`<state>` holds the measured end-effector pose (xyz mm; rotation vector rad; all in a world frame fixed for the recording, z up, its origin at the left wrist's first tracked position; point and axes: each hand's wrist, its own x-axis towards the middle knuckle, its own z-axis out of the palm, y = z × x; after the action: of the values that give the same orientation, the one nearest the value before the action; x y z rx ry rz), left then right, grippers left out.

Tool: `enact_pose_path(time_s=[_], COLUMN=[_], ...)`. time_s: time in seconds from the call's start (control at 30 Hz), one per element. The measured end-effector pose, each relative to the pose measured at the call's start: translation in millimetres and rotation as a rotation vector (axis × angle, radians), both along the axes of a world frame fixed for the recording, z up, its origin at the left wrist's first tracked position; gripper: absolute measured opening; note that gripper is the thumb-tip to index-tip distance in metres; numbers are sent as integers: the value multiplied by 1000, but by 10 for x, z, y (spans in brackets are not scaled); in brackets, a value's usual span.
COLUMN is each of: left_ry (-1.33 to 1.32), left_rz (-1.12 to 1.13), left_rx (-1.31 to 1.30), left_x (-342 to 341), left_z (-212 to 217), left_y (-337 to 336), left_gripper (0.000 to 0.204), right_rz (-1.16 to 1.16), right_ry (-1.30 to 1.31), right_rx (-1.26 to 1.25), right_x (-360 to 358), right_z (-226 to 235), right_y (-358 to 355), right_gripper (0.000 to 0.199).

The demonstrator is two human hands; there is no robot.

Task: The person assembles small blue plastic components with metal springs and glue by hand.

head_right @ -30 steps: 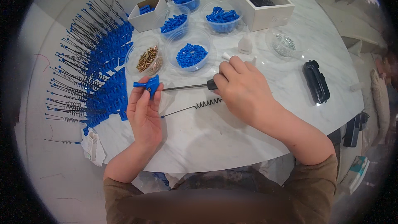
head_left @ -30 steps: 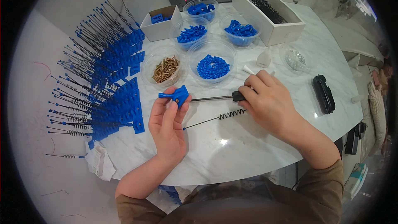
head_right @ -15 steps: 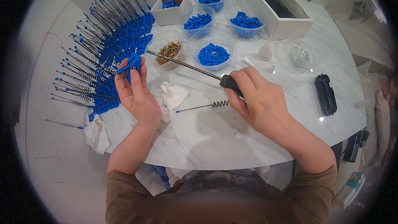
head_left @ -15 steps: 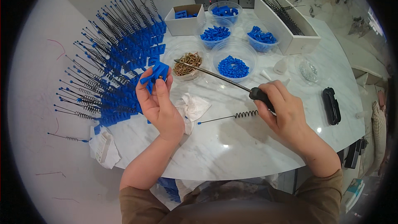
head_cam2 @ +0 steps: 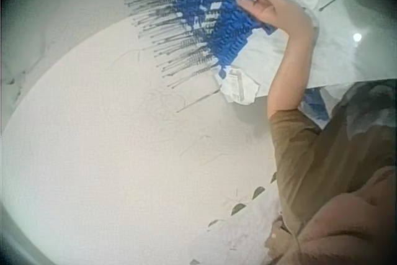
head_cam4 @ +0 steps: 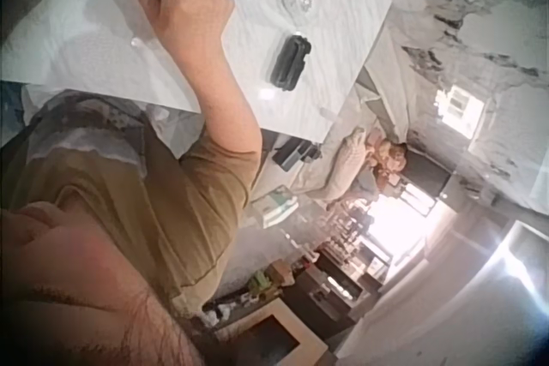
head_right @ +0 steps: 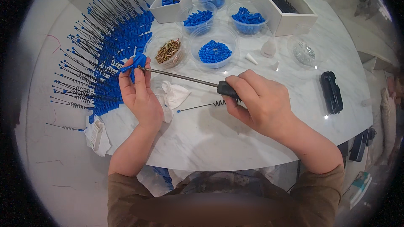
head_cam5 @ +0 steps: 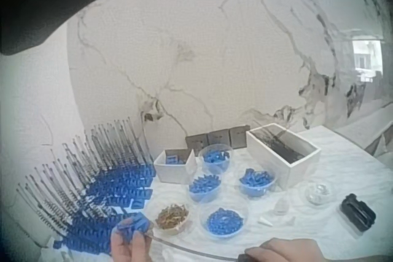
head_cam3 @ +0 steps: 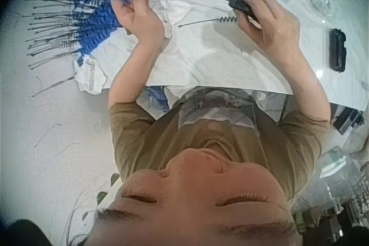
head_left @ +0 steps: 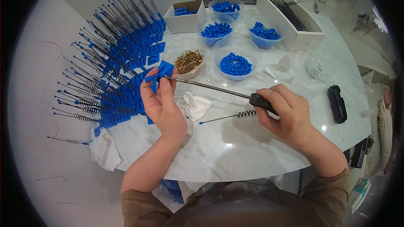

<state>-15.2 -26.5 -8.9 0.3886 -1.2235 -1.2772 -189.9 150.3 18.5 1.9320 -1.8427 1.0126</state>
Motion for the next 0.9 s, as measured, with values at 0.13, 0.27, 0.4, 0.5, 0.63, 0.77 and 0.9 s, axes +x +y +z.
enact_pose_path(time_s=[0.13,0.27,0.4,0.5,0.63,0.77,0.9], left_ry=[-28,-40,-29,-38,-39,-27,-28], left_rz=[21,29,27,27,24,16,-18], left_rx=[28,51,61,68,72,91,134], left_x=[-6,-19,-18,-26,-28,-28,-12], left_z=[19,17,-21,-15,-20,-45,-34], left_y=[26,45,35,33,27,9,18], left_gripper=[24,25,26,25,25,23,21], right_rz=[1,-5,-12,-16,-13,-14,-14], right_ry=[6,-5,-24,-32,-49,-52,-66], right_rx=[5,30,42,56,84,76,100], right_x=[6,19,61,74,77,87,86], right_z=[-12,-22,-27,-25,-9,-28,-30], right_y=[7,29,33,38,39,37,40], right_gripper=[39,39,37,35,32,31,32])
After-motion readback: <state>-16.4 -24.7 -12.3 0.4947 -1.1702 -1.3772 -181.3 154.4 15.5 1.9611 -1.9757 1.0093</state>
